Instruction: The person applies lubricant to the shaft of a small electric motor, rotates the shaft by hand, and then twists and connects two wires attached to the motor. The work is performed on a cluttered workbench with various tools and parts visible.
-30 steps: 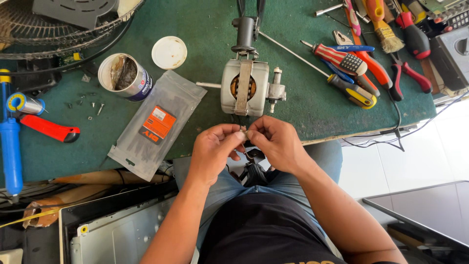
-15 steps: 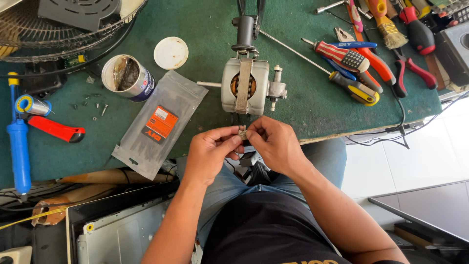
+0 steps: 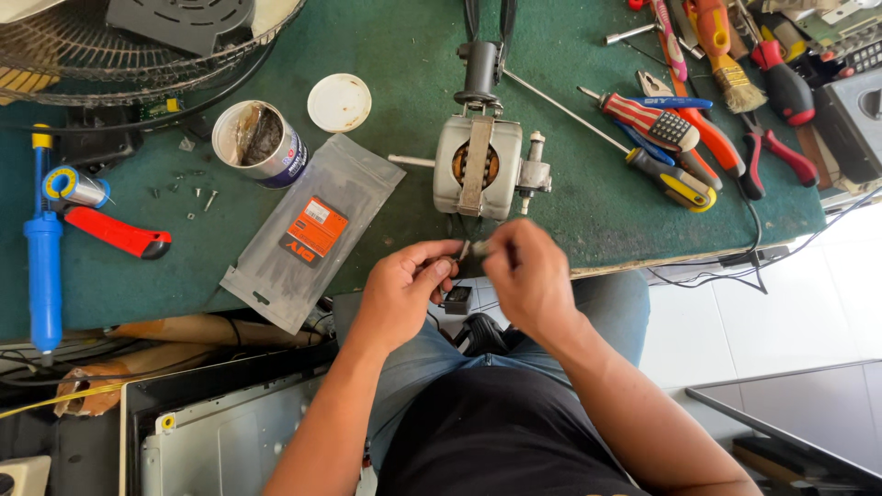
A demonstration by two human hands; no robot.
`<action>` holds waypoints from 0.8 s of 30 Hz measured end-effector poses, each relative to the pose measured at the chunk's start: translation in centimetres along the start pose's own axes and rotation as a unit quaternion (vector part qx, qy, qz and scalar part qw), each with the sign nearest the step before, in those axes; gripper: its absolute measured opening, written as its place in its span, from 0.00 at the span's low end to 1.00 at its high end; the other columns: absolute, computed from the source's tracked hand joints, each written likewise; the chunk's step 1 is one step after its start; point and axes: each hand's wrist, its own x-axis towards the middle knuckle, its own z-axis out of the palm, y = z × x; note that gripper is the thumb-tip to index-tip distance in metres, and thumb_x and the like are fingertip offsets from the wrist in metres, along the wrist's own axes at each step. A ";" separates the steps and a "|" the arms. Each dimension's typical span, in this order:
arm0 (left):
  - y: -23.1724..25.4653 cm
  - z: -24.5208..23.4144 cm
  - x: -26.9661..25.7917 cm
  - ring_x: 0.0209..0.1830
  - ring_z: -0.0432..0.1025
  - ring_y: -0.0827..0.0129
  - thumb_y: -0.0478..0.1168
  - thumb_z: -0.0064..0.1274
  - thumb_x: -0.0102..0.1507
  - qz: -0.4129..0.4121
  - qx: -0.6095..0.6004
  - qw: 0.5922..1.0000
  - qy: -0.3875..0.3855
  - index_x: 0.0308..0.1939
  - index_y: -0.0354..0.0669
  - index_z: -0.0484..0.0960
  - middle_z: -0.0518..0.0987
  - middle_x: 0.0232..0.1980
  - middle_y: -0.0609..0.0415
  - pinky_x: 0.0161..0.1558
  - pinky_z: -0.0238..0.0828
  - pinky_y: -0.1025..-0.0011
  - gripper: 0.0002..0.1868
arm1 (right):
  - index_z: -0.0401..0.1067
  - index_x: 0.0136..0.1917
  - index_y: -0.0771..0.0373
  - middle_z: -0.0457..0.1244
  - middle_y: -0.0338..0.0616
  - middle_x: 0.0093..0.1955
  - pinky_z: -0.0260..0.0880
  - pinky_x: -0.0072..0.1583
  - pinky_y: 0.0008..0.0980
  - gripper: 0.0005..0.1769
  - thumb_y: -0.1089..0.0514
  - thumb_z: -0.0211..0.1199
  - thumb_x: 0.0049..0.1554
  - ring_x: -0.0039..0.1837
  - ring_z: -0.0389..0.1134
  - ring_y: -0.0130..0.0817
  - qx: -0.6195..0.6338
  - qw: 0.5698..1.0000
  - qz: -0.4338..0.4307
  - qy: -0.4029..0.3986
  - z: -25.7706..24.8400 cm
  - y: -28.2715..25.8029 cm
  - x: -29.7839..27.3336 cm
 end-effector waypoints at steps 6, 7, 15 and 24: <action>0.9 -0.8 -0.5 0.25 0.78 0.68 0.28 0.53 0.70 0.016 0.064 0.997 0.031 0.55 0.29 0.88 0.87 0.36 0.42 0.27 0.78 0.75 0.13 | 0.75 0.44 0.55 0.61 0.45 0.29 0.70 0.40 0.38 0.01 0.59 0.65 0.60 0.35 0.67 0.46 0.048 0.999 -0.022 0.007 -1.0 1.1 -0.4; 0.8 -0.7 -0.6 0.27 0.79 0.68 0.28 0.54 0.69 0.017 0.039 0.999 0.032 0.56 0.29 0.88 0.87 0.38 0.41 0.29 0.79 0.75 0.13 | 0.77 0.44 0.55 0.63 0.44 0.29 0.70 0.40 0.36 0.01 0.59 0.66 0.60 0.34 0.67 0.42 0.059 0.998 -0.018 0.003 -1.2 1.0 -0.5; 1.4 0.8 -1.7 0.34 0.82 0.68 0.31 0.57 0.67 0.071 0.055 0.995 0.053 0.59 0.32 0.86 0.84 0.42 0.43 0.32 0.82 0.74 0.17 | 0.80 0.46 0.55 0.63 0.40 0.22 0.70 0.39 0.31 0.02 0.56 0.69 0.60 0.29 0.66 0.33 0.079 0.995 0.034 -0.041 -2.4 0.0 -0.7; 3.1 1.2 1.0 0.35 0.76 0.61 0.33 0.57 0.69 0.393 0.503 0.766 0.075 0.52 0.50 0.87 0.73 0.42 0.55 0.30 0.81 0.65 0.10 | 0.79 0.45 0.54 0.63 0.36 0.21 0.69 0.38 0.30 0.03 0.56 0.67 0.60 0.29 0.65 0.29 0.085 0.993 0.061 -0.063 -2.2 -1.1 0.2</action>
